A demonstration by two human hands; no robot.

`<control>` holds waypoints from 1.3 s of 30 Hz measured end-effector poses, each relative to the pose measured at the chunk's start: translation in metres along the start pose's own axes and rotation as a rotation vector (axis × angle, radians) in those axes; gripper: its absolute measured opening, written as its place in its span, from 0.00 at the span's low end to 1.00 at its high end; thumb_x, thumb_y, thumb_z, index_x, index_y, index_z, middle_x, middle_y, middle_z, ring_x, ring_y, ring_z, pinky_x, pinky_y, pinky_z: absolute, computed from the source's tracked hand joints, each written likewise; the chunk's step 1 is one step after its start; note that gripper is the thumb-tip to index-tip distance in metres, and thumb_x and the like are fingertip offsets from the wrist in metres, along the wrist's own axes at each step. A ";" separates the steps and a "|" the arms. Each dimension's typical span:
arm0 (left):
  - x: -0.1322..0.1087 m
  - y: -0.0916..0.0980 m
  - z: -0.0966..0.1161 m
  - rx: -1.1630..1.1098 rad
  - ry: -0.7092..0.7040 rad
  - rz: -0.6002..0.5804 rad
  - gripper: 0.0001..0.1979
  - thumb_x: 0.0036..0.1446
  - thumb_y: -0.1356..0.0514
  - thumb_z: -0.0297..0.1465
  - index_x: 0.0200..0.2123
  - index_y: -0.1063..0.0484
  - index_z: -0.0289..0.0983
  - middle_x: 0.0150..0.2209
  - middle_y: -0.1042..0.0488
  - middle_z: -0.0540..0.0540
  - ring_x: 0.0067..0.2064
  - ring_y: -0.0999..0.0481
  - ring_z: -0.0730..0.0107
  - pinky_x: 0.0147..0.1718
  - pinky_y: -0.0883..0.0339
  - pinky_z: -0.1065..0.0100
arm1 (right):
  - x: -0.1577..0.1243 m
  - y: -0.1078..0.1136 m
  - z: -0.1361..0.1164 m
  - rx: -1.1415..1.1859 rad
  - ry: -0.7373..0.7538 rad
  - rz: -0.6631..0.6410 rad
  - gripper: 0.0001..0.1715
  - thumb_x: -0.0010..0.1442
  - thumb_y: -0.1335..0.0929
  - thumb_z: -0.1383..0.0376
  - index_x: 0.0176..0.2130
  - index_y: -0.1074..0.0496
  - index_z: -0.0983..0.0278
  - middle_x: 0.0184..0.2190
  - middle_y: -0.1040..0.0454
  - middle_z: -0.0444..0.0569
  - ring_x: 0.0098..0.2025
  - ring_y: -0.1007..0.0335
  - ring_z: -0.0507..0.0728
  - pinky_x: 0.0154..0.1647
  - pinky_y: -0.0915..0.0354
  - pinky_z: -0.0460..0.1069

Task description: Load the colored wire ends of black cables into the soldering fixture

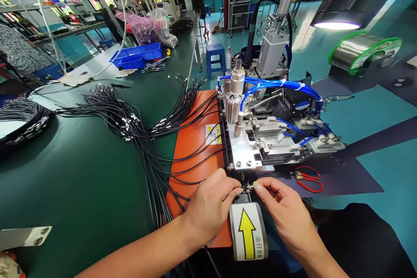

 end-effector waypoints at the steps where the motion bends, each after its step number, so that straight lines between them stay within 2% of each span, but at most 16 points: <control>1: 0.000 0.000 0.000 0.003 -0.003 0.002 0.09 0.68 0.43 0.28 0.39 0.22 0.34 0.33 0.31 0.45 0.35 0.30 0.69 0.34 0.35 0.69 | 0.000 0.000 0.001 0.001 -0.001 0.001 0.24 0.63 0.31 0.46 0.42 0.26 0.64 0.35 0.26 0.48 0.36 0.35 0.55 0.38 0.35 0.48; 12: -0.002 -0.001 0.005 0.058 -0.041 0.011 0.09 0.68 0.44 0.26 0.39 0.23 0.34 0.33 0.34 0.46 0.34 0.32 0.69 0.32 0.36 0.69 | -0.001 0.000 0.001 -0.029 -0.010 0.005 0.24 0.64 0.31 0.46 0.41 0.26 0.64 0.35 0.26 0.49 0.35 0.35 0.55 0.36 0.35 0.48; 39: -0.002 -0.003 0.003 0.066 -0.030 0.006 0.10 0.69 0.45 0.27 0.39 0.23 0.34 0.33 0.35 0.45 0.34 0.32 0.69 0.32 0.37 0.68 | -0.001 0.002 0.000 -0.092 0.013 0.032 0.23 0.64 0.32 0.45 0.41 0.27 0.63 0.36 0.25 0.48 0.36 0.33 0.56 0.38 0.36 0.49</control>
Point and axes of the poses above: each hand's wrist, its own x-axis towards the middle knuckle, its own y-axis out of the back of the hand, z = x × y, the point moved 8 cm from there along x, towards the middle knuckle
